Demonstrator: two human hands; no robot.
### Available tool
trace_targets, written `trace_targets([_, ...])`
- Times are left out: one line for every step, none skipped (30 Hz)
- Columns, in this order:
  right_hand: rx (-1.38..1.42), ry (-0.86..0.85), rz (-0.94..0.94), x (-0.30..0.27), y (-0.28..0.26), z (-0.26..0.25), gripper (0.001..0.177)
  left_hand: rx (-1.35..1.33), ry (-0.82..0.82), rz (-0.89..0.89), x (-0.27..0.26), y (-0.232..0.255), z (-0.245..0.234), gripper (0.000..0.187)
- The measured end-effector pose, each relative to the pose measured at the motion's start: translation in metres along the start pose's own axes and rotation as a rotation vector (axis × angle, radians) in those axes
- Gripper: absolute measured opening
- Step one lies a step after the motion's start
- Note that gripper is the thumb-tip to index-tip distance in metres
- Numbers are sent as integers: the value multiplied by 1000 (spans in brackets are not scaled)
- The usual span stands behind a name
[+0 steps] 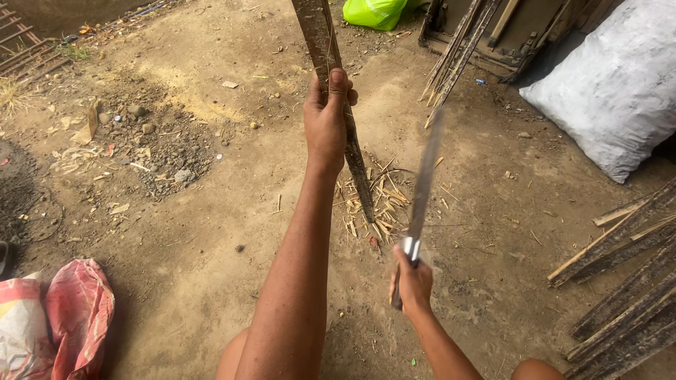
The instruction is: The person shaves and strips bark or layers from a long wooden beam by hand using a large blade, repeatedly scraping along the length of the wood while holding it upright.
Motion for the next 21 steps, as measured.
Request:
trace_targets([50,38,-117,3,-16,-1,40,-10,-7,10,0,0,0,42])
trace_targets([100,77,-234,3,-27,-1,38,-10,1,4,0,-1,-3,42])
trace_targets([60,129,-286,2,-26,3,36,-11,9,3,0,-1,-5,43])
trace_targets([19,181,-338,1,-20,8,34,-12,17,2,0,-1,-8,44])
trace_targets([-20,233,-389,0,-13,10,32,10,27,5,0,0,-11,45])
trace_targets([-114,113,-155,5,22,20,37,31,36,9,0,0,-14,45])
trace_targets([-204,-2,82,3,62,26,42,52,43,8,-2,-1,-15,46])
trace_targets([-258,-45,203,3,87,26,35,60,24,21,0,1,-17,45])
trace_targets([-312,-78,328,1,108,21,29,61,4,27,4,2,-18,45])
trace_targets([-329,-69,353,-2,118,9,30,62,-17,34,4,2,-16,45])
trace_targets([-345,-71,364,1,119,4,31,72,-14,41,6,3,-15,46])
trace_targets([-360,-73,374,4,117,2,32,82,-11,48,5,5,-14,46])
trace_targets([-297,-93,400,-2,121,0,32,94,-6,32,-1,2,-13,46])
trace_targets([-234,-112,424,-6,121,0,32,89,-8,18,-5,-1,-10,46])
trace_targets([-176,-138,435,-5,115,4,33,83,-7,20,-4,1,-8,47])
trace_targets([-168,-152,450,-6,109,5,34,77,-6,22,-3,4,-7,47])
trace_targets([-158,-167,467,-6,101,4,36,79,-7,14,-4,5,-6,47])
trace_targets([-148,-182,484,-8,94,7,38,82,-8,6,-4,6,-6,47])
trace_targets([-158,-145,464,-8,83,4,38,82,-10,-2,-6,6,-5,47])
trace_targets([-168,-107,443,-7,72,0,38,70,-10,-6,-6,6,-6,46])
trace_targets([-177,-70,422,-4,60,-2,39,58,-11,-9,-5,6,-8,45])
Point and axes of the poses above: each hand's wrist, its own x-axis towards the middle knuckle, its own z-axis out of the palm, y = z × x, the point moved 9 cm from there along x, towards the middle knuckle, and after that the axes turned 3 degrees about -y, right-handed, at the moved point
